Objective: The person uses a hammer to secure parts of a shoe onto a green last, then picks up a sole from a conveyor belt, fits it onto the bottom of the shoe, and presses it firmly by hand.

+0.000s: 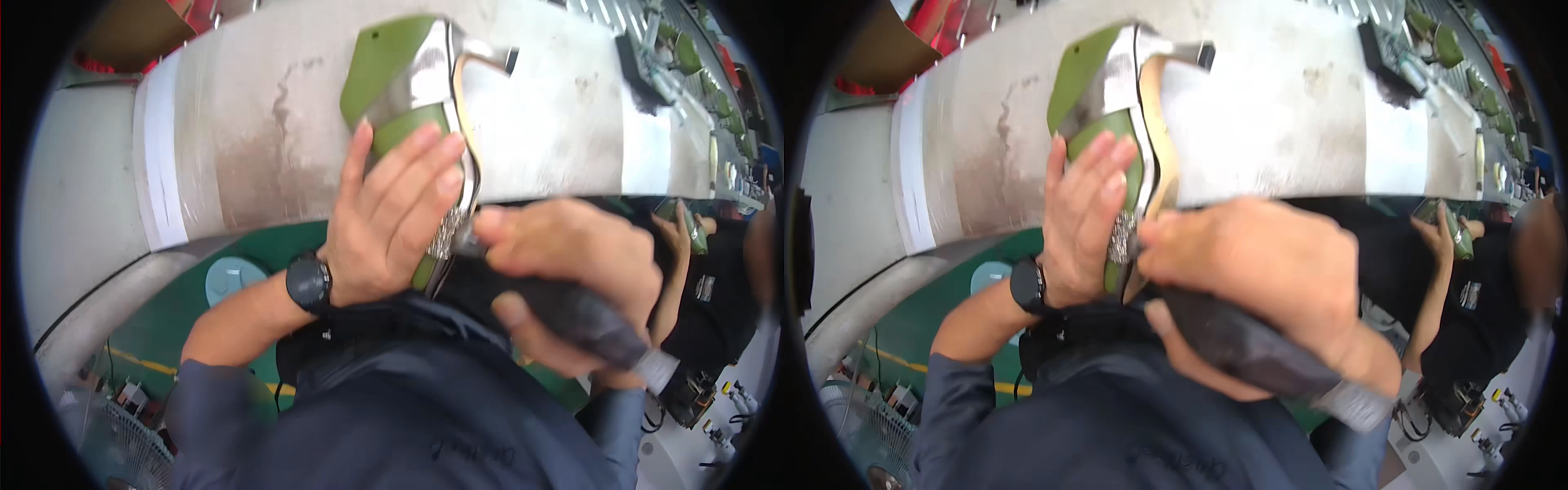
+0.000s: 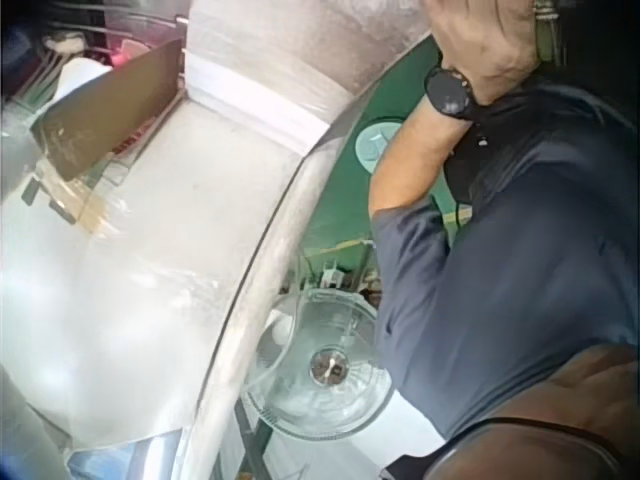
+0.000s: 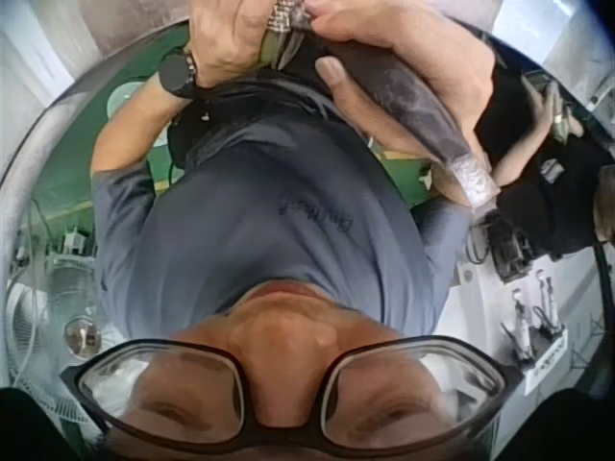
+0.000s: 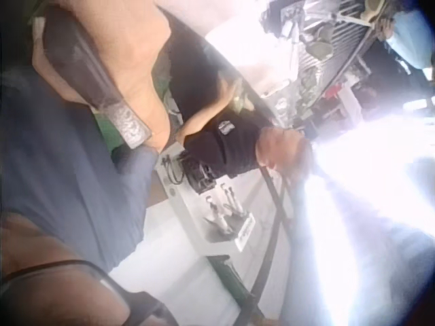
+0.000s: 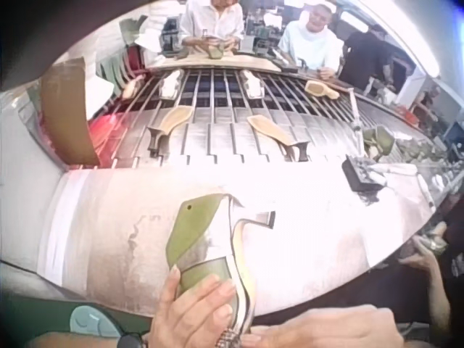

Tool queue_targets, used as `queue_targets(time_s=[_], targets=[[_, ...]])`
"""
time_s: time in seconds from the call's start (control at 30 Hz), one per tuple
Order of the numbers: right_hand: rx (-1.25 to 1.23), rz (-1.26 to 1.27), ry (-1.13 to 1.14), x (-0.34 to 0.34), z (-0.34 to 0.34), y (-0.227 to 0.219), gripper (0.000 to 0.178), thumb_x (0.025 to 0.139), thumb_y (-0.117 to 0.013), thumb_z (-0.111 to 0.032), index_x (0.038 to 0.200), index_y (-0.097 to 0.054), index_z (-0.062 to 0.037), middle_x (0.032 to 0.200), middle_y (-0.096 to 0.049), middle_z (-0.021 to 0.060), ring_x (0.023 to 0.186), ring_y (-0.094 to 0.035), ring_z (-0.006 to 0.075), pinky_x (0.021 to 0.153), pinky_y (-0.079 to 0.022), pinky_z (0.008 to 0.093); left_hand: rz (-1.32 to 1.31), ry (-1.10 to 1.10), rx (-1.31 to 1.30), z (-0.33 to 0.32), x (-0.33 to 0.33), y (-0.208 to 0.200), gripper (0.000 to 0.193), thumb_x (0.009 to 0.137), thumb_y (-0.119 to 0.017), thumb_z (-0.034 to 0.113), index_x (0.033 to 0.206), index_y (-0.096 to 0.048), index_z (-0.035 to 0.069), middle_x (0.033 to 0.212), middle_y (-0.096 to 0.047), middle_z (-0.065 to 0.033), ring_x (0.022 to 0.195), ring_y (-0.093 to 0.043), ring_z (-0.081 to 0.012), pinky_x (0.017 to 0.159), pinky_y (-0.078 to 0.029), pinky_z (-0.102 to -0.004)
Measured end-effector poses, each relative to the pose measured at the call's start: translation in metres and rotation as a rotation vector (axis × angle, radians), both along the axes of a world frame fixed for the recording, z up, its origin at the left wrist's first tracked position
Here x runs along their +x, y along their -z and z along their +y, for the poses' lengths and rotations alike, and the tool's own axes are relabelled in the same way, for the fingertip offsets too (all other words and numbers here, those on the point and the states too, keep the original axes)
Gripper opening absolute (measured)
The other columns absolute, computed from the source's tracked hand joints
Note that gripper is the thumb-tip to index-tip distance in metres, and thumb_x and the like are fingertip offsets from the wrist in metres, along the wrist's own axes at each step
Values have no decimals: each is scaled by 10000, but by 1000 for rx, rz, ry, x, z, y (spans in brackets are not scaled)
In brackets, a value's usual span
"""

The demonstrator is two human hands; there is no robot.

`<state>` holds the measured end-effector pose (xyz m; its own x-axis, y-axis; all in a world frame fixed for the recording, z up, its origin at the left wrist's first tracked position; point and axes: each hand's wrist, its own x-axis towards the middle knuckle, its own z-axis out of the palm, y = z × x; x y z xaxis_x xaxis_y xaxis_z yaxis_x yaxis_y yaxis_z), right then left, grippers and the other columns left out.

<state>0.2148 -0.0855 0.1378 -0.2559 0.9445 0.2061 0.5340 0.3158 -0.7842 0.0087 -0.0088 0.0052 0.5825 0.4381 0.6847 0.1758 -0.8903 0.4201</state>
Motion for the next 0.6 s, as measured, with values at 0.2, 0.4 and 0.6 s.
queue_targets(time_s=[0.2, 0.4, 0.6], targets=[[99, 60, 38, -18, -19, 17, 285, 736, -820, -32, 998, -737, 44, 984, -780, 213, 903, -788, 364, 844, -655, 421, -16, -23, 17, -3, 5, 6, 489, 992, -637, 65, 1453, -486, 0, 1473, -618, -231, 1385, -595, -381, 1243, -286, -665], [105, 98, 165, -42, -59, 29, 283, 705, -843, -6, 970, -754, 40, 1035, -780, 198, 974, -785, 338, 865, -654, 375, -40, -18, 28, -3, 10, 5, 489, 991, -633, 53, 1452, -486, -18, 1473, -610, -256, 1390, -587, -414, 1230, -307, -667], [-87, 412, 255, -17, -62, 24, 342, 814, -825, 2, 1123, -709, 90, 1116, -760, 287, 1097, -767, 386, 971, -620, 433, -33, -42, 17, -4, 9, 11, 445, 1007, -613, 54, 1431, -496, -17, 1472, -588, -314, 1397, -569, -473, 1225, -299, -677]])
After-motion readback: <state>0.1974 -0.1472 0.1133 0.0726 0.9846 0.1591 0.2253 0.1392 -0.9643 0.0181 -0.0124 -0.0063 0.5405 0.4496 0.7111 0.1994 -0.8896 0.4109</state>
